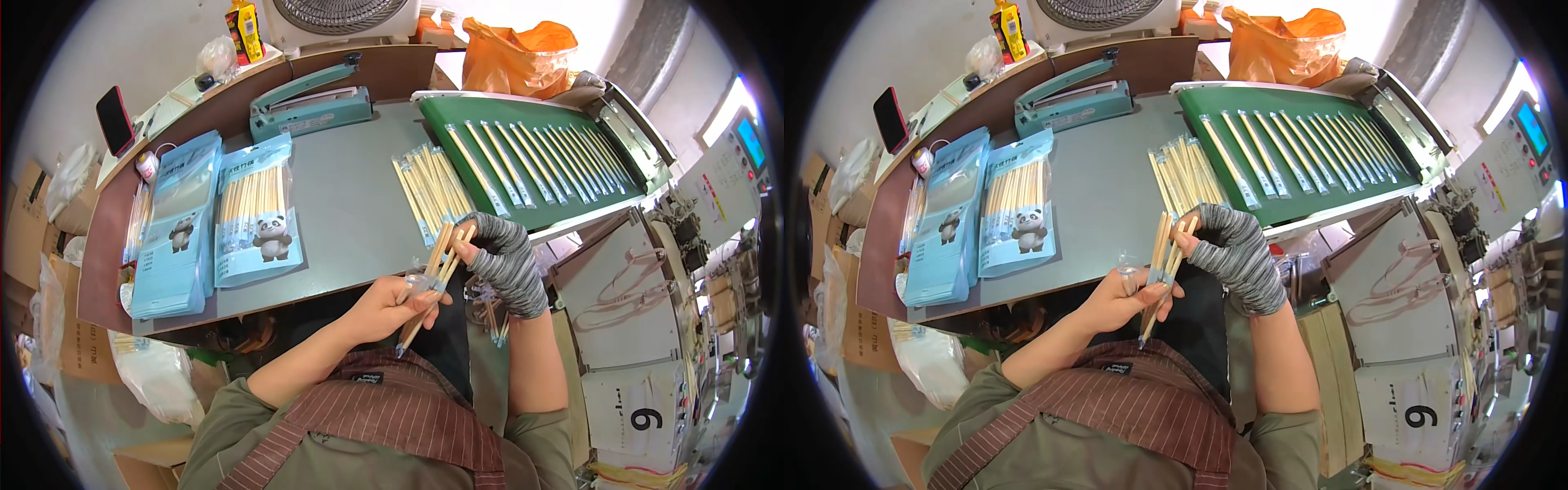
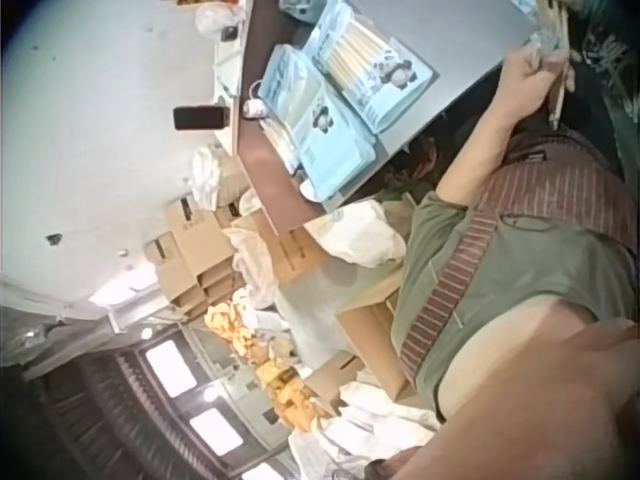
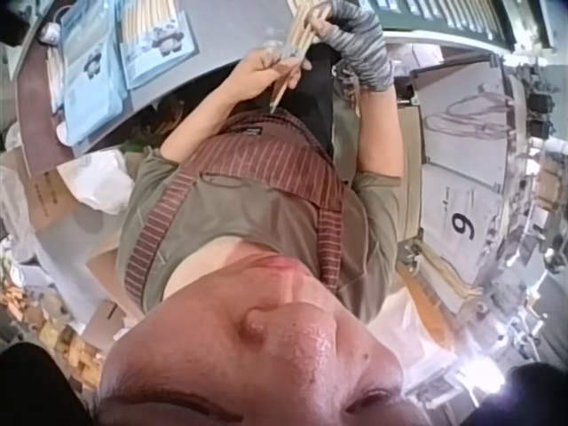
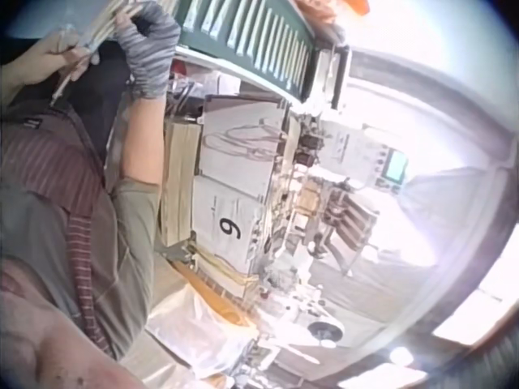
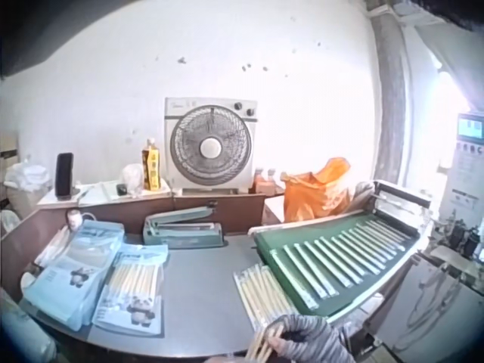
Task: Packaging bundles of chopsticks into plastic bags and then into cardboard boxes on an assembly line.
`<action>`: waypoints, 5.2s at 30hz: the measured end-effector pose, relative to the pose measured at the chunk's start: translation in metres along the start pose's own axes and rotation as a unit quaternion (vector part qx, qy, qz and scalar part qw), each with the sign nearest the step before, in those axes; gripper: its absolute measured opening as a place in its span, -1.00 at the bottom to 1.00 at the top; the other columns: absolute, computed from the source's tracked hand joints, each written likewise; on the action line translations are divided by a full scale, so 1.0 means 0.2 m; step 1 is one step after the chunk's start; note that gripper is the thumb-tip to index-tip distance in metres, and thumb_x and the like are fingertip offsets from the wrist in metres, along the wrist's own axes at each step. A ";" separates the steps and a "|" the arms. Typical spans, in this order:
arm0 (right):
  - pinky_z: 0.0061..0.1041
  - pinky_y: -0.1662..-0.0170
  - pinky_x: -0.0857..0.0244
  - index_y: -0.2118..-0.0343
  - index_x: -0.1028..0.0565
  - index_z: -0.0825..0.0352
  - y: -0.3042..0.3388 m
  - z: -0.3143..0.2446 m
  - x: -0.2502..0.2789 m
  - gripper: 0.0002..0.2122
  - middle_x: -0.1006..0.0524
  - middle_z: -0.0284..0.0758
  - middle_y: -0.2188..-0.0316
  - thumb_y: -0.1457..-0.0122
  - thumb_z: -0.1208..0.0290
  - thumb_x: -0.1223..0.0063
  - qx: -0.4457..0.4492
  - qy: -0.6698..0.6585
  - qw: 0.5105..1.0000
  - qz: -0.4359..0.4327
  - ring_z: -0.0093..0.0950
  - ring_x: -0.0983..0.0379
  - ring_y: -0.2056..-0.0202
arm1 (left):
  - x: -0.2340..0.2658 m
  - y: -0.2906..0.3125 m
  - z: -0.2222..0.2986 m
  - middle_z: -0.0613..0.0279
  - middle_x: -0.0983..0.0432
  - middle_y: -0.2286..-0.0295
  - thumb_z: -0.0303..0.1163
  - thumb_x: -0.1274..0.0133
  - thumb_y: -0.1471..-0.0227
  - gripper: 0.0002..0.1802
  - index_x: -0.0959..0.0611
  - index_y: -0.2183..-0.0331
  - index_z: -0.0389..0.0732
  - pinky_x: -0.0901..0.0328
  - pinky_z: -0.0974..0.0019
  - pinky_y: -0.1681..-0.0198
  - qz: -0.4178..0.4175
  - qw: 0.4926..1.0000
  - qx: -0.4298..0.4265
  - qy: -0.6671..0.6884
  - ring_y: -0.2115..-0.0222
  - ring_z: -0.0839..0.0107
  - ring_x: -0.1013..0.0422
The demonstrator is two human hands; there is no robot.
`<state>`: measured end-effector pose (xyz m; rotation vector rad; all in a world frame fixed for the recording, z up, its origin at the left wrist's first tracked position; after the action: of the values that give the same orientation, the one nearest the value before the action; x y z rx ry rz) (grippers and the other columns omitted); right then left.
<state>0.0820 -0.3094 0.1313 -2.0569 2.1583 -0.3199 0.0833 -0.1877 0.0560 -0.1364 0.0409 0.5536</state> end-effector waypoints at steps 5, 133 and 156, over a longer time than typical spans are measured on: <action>-0.67 0.35 -0.28 0.48 -0.52 0.40 0.00 -0.02 0.04 -0.89 -0.50 -0.41 0.56 0.05 0.48 -0.14 -0.054 0.007 0.998 0.025 -0.68 -0.36 0.46 | -0.02 0.01 -0.02 0.36 -0.41 0.64 -0.23 0.18 -0.14 -0.67 -0.54 0.32 -0.30 -0.19 0.54 0.53 -0.041 0.998 0.051 0.016 0.61 0.64 -0.30; -0.30 0.24 -0.32 0.42 -0.45 0.30 2.60 -0.28 2.96 -0.80 -0.46 -0.16 0.43 0.07 0.30 -0.06 -0.646 0.487 0.558 0.184 -0.22 -0.43 0.35 | -1.69 -1.68 0.58 -0.01 -0.10 -0.04 -0.61 0.02 0.16 -0.40 -0.25 0.00 -0.29 0.12 0.01 -0.12 -0.225 0.785 -0.088 -0.571 -0.11 -0.05 0.06; -0.31 0.28 -0.35 0.30 -0.40 0.30 2.87 -0.30 3.26 -0.82 -0.42 -0.15 0.30 0.02 0.52 0.11 -0.597 0.519 0.603 0.102 -0.24 -0.43 0.28 | -2.07 -1.55 0.72 0.08 -0.19 0.00 -0.62 0.00 0.17 -0.40 -0.28 0.00 -0.25 0.08 0.15 -0.13 -0.186 0.817 0.031 -0.545 -0.10 0.09 -0.01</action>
<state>-0.5223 -0.9330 0.0745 -2.2691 4.1937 0.1198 -0.1049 -0.6437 0.2667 0.2533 -1.0767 0.1694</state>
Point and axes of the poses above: each hand's wrist, its own y-axis away from the middle knuckle, its own x-axis out of the back of the hand, z = x × y, the point moved 8 cm from there along -y, towards the middle knuckle
